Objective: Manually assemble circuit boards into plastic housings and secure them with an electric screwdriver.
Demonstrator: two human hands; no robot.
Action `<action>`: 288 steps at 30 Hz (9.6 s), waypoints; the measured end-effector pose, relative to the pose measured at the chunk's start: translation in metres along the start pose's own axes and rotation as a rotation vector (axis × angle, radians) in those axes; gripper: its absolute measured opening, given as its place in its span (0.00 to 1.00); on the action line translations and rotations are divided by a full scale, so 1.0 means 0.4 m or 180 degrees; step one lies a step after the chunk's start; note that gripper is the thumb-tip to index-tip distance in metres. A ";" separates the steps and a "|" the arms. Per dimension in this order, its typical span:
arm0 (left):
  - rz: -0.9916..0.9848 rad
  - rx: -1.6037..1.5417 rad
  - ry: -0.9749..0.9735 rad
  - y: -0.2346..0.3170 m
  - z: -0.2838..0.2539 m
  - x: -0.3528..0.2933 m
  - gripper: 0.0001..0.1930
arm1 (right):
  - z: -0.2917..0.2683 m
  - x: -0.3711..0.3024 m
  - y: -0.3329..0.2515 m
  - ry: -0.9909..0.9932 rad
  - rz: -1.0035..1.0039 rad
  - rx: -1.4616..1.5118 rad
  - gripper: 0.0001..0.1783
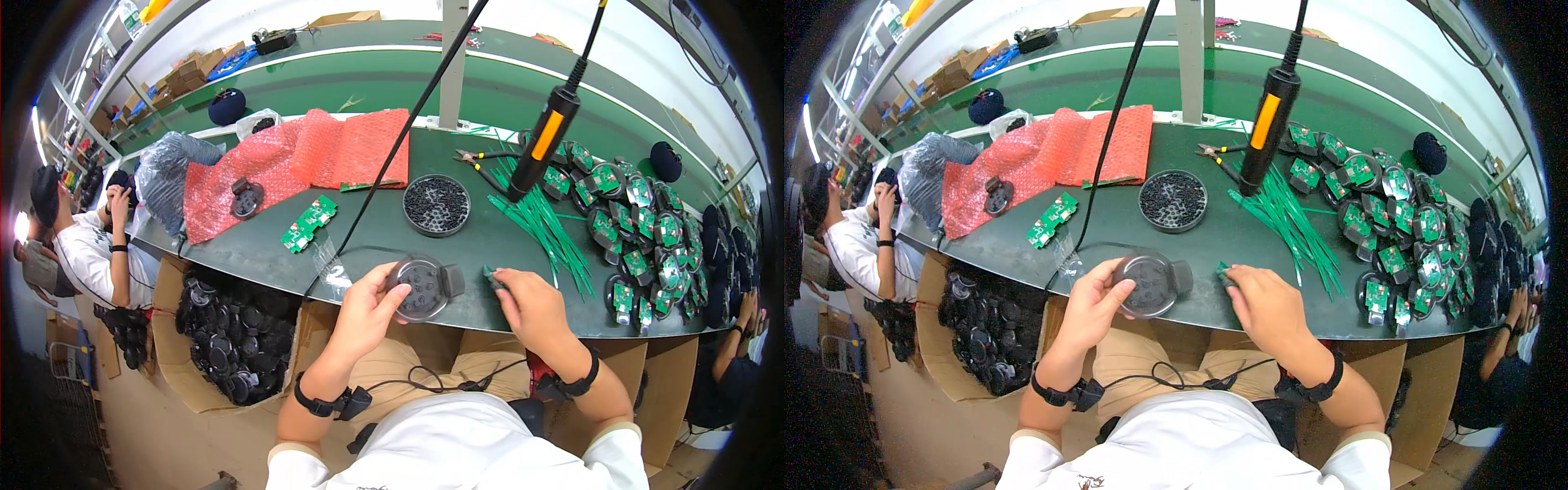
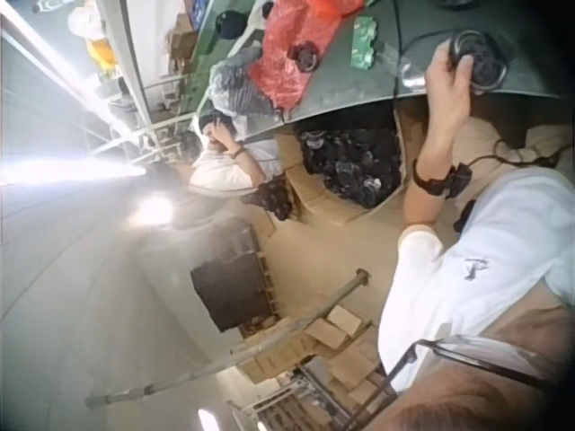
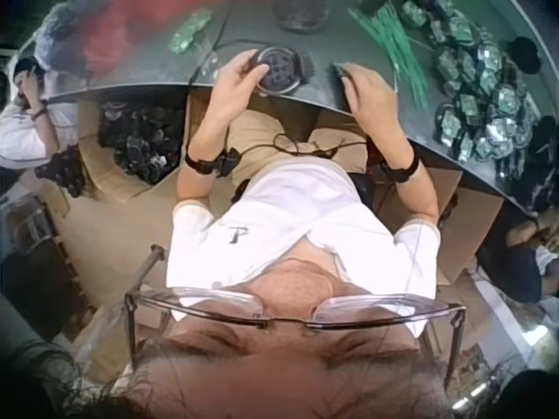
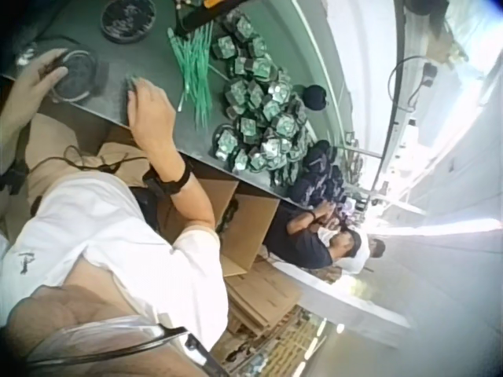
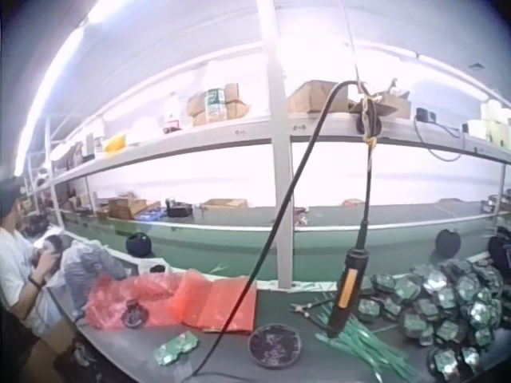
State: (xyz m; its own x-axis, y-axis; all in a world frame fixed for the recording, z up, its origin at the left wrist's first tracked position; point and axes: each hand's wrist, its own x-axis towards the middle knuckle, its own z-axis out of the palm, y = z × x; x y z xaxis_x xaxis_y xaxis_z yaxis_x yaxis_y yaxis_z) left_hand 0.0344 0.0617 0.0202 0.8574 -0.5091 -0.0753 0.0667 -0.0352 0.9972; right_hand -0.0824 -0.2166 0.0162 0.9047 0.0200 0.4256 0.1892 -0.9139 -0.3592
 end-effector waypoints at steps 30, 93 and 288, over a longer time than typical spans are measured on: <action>0.1875 0.1376 -0.0149 -0.002 0.149 0.037 0.25 | 0.026 0.000 -0.027 -0.0589 0.2361 0.4746 0.10; 0.1907 0.1776 0.0681 -0.043 0.152 0.015 0.21 | 0.074 0.042 -0.055 0.0274 0.0410 0.1962 0.21; 0.1716 0.2617 0.0108 -0.089 0.178 -0.062 0.28 | 0.107 0.024 -0.037 0.0611 0.0822 0.1165 0.09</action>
State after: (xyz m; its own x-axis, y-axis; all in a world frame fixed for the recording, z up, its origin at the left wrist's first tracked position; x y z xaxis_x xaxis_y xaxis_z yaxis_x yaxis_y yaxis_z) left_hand -0.0256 0.0142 -0.0131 0.6838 -0.6081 0.4033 -0.7026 -0.3995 0.5889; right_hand -0.0602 -0.1855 -0.0101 0.8595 -0.2952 0.4172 0.1207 -0.6759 -0.7271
